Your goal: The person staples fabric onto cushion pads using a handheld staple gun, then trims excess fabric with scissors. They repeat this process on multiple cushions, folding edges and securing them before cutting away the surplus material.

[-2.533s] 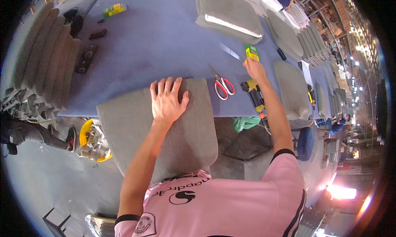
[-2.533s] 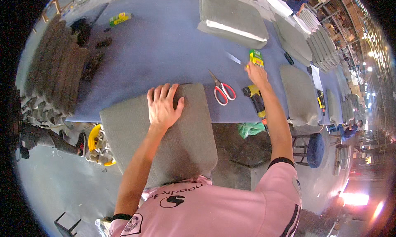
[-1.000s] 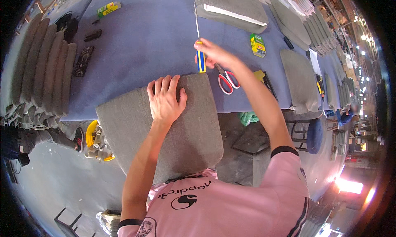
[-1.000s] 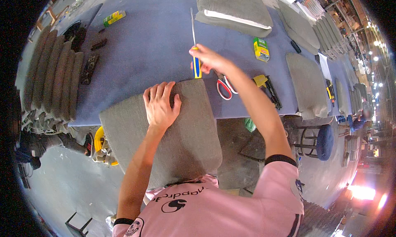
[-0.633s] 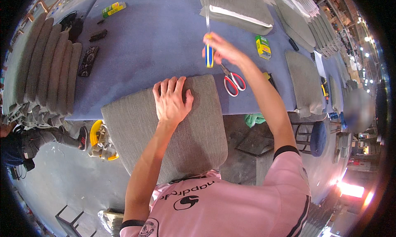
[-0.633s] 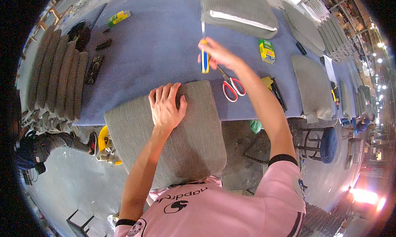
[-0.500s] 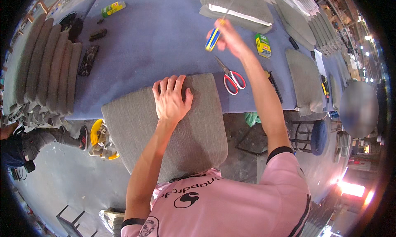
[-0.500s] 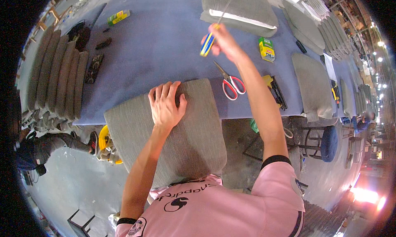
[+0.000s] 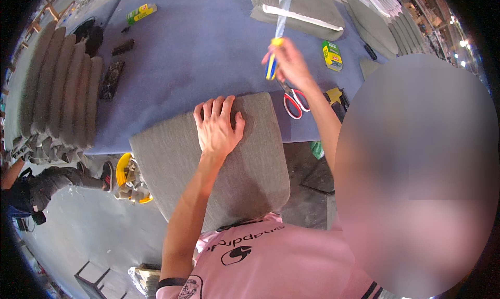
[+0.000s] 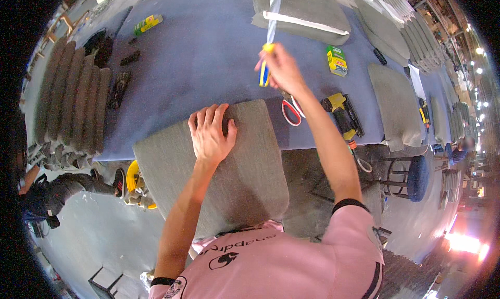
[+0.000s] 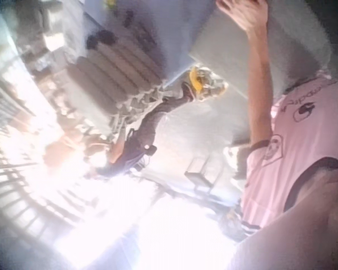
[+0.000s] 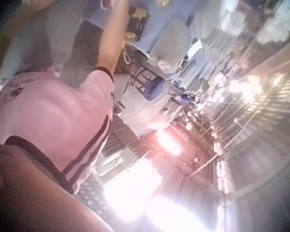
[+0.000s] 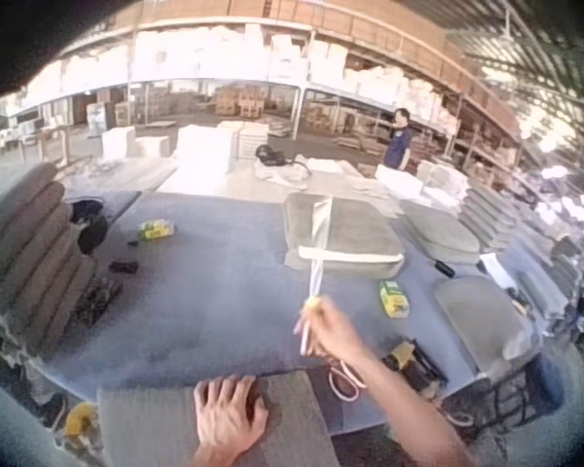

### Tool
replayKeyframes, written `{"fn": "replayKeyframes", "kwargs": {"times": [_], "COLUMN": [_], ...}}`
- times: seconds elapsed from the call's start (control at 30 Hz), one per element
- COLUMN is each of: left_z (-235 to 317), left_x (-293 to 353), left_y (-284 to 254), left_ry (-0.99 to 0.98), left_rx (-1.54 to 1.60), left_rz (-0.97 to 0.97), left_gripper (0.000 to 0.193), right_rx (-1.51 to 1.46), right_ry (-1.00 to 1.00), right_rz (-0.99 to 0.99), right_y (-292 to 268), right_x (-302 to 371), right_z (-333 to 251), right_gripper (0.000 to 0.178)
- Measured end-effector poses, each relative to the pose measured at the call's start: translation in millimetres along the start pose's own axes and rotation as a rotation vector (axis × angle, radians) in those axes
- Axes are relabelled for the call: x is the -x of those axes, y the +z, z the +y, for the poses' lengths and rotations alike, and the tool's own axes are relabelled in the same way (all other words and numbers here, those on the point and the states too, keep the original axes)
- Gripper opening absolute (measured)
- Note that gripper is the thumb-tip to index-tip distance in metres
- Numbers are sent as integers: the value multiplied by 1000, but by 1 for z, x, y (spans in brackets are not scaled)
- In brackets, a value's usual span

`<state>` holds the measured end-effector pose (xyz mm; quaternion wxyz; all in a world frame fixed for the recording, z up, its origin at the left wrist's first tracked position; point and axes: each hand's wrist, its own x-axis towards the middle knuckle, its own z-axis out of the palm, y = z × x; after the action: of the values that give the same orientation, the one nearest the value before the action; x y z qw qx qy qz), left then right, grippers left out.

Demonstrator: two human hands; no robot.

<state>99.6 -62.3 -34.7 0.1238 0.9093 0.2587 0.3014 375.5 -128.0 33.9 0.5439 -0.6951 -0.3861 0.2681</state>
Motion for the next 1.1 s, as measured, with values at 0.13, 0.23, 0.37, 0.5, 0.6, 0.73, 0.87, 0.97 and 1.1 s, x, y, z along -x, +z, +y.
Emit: {"fn": "replayKeyframes", "kwargs": {"times": [0.13,0.23,0.37,0.5,0.6,0.73,0.87,0.97,1.1], "left_z": [4,2,-2,7,0,2,-67,-143,-162], "left_x": [1,3,8,7,8,18,117,233,363], "left_y": [1,2,-1,0,-10,-45,-129,-154,-198], "left_ry": [-9,5,-12,19,9,23,-319,-402,-942], "left_rx": [-3,-9,-8,10,20,548,469,182,506], "left_rz": [-14,-47,-32,-55,-64,-20,163,165,-335], "left_gripper": [46,46,45,48,50,54,51,54,60], "right_rx": [-136,247,-308,-398,59,737,819,625,644], "right_ry": [-281,-82,-367,-278,12,16,-219,-240,-397], "right_rz": [303,77,510,433,228,306,509,268,-259], "right_y": [4,21,4,13,36,-23,-35,-30,53], "right_x": [43,75,72,84,86,65,72,88,74], "right_z": [6,25,-24,28,42,51,30,-19,-34], "right_gripper": [19,16,23,26,30,41,37,37,44]}}
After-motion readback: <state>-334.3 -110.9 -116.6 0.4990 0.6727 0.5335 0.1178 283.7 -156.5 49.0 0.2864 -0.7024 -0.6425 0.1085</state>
